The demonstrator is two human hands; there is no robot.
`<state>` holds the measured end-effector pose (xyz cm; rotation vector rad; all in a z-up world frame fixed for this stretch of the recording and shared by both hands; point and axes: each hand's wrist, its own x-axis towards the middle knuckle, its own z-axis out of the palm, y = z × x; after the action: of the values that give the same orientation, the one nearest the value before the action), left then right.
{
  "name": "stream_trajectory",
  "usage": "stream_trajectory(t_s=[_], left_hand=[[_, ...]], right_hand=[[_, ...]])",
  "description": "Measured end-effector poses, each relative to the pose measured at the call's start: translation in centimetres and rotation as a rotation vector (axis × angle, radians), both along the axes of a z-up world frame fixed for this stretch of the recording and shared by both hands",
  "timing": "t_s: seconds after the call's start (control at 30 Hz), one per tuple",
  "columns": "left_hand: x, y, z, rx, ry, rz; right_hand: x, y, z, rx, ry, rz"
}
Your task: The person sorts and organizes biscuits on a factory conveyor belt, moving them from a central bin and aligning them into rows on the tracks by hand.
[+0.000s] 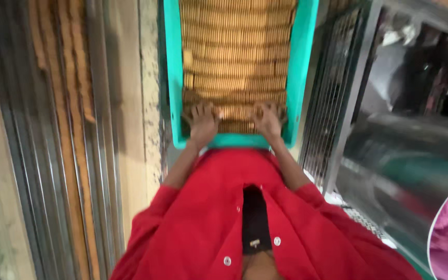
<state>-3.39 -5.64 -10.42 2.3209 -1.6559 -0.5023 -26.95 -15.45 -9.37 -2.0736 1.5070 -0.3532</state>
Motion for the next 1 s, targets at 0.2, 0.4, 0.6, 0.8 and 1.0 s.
stream_trajectory(t_s=[0.2, 0.4, 0.6, 0.8, 1.0], left_hand=[[0.2, 0.3, 2.1, -0.018, 0.047, -0.017], [0.8, -1.3, 10.8, -0.127, 0.018, -0.039], [6.3, -6.0, 22.4, -0.589, -0.080, -0.207], [14.6, -7.1, 33.8, -0.755, -0.393, -0.135], [23.6, -6.2, 41.2, -0.825, -0.537, -0.146]], right_hand=[[-1.7, -0.3, -3.0, -0.145, -0.124, 0.091], [-1.1, -0.8, 3.2, 0.182, -0.156, -0.103], [4.8, -3.4, 16.9, -0.222, 0.045, -0.186], [15.0, -5.8, 26.8, -0.466, -0.230, -0.146], [24.4, -5.4, 34.2, -0.684, -0.468, -0.043]])
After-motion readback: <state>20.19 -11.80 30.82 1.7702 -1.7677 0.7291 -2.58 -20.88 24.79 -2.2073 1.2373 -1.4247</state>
